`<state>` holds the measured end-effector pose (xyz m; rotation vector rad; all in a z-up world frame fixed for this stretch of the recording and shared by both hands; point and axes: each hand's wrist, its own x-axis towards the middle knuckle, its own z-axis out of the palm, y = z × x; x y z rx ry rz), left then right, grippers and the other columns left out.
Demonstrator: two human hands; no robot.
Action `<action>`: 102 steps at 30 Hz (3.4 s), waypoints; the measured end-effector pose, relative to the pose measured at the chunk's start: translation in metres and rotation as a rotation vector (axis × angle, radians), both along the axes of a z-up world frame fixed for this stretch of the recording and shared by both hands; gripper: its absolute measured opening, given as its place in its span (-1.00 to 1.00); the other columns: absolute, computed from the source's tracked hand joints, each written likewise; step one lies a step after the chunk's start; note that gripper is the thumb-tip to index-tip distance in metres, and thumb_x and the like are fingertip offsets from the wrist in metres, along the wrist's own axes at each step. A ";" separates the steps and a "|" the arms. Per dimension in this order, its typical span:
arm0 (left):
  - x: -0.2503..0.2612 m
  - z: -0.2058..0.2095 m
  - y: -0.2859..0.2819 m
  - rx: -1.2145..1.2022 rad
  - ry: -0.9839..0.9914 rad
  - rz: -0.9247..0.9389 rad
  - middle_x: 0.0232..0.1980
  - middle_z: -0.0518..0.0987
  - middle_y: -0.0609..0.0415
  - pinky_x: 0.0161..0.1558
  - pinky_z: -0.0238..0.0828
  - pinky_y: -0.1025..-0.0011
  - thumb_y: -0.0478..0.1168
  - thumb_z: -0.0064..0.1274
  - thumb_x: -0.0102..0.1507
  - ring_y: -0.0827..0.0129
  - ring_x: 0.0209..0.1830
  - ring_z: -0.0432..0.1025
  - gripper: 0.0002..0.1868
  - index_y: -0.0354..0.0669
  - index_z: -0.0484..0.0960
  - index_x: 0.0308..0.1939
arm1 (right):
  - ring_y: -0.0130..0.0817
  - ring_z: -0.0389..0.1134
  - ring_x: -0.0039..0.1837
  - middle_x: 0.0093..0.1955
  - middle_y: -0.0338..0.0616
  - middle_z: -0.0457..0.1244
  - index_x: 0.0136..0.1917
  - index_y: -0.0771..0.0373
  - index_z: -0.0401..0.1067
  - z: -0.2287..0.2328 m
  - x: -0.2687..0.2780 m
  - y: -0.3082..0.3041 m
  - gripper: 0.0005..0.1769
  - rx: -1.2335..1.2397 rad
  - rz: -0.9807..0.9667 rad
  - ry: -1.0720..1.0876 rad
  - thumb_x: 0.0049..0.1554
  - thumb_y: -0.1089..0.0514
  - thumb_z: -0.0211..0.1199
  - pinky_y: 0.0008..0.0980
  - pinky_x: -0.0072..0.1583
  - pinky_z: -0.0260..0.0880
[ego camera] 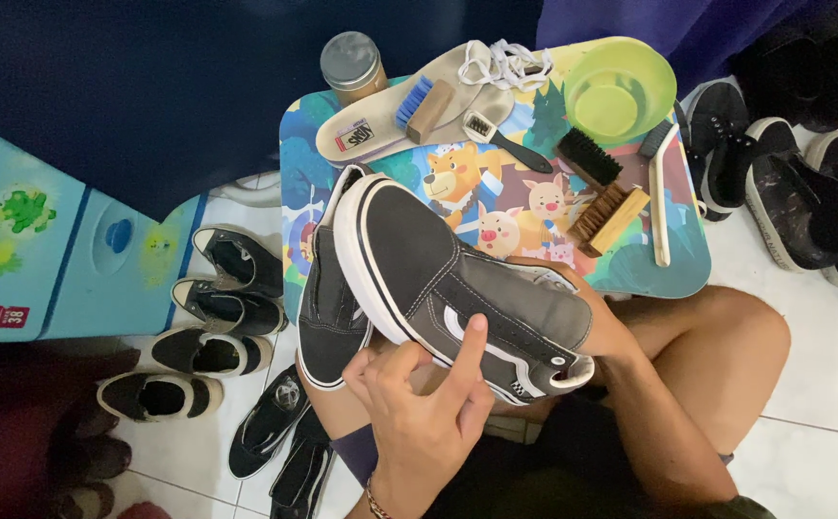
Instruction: Cleaning a pair of black sneakers using a brush, cleaning solution, and a cloth
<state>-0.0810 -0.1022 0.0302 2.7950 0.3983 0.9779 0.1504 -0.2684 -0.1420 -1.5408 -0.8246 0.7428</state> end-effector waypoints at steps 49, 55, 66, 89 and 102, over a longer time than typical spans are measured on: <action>0.000 -0.013 -0.002 -0.102 -0.038 -0.112 0.20 0.22 -0.09 0.37 0.34 -0.17 -0.20 0.23 0.44 0.00 0.17 0.37 -0.48 0.37 0.68 0.48 | -0.41 0.44 0.36 0.36 -0.18 0.45 0.38 0.26 0.54 0.058 -0.020 0.016 -0.34 0.134 -0.061 0.073 0.23 -0.26 0.40 -0.33 0.43 0.42; 0.005 -0.018 -0.001 -0.238 -0.159 -0.102 0.21 0.35 -0.18 0.42 0.42 -0.15 -0.30 0.30 0.43 -0.07 0.17 0.40 -0.47 -0.02 0.51 0.46 | -0.51 0.42 0.21 0.20 -0.29 0.46 0.23 0.20 0.58 0.061 -0.020 0.018 -0.51 0.140 -0.062 0.062 0.26 -0.21 0.40 -0.41 0.29 0.42; 0.007 -0.025 0.002 -0.344 -0.154 -0.076 0.29 0.36 -0.24 0.33 0.61 0.08 -0.28 0.32 0.43 -0.06 0.24 0.49 -0.33 -0.32 0.46 0.59 | -0.62 0.26 -0.01 -0.06 -0.41 0.34 0.00 0.07 0.46 0.089 -0.026 0.025 -0.65 0.127 -0.078 0.128 0.28 -0.21 0.41 -0.48 0.03 0.27; 0.028 -0.019 -0.008 -0.203 -0.042 -0.277 0.64 0.40 -0.49 0.69 0.40 -0.40 -0.09 0.32 0.53 -0.33 0.69 0.42 -0.46 -0.07 0.54 0.56 | -0.09 0.25 0.00 -0.02 0.03 0.23 0.06 0.40 0.44 0.123 -0.049 0.028 -0.71 0.073 -0.493 -0.531 0.19 0.36 -0.09 -0.16 0.09 0.26; 0.038 -0.034 -0.006 -0.244 -0.141 -0.304 0.53 0.47 -0.39 0.63 0.54 -0.20 -0.42 0.03 0.56 -0.34 0.56 0.52 -0.62 -0.06 0.71 0.41 | -0.11 0.10 -0.04 -0.09 -0.06 0.09 -0.10 0.30 0.24 0.114 -0.055 0.031 -0.85 0.019 -0.563 -0.525 0.04 0.39 -0.09 -0.16 0.06 0.17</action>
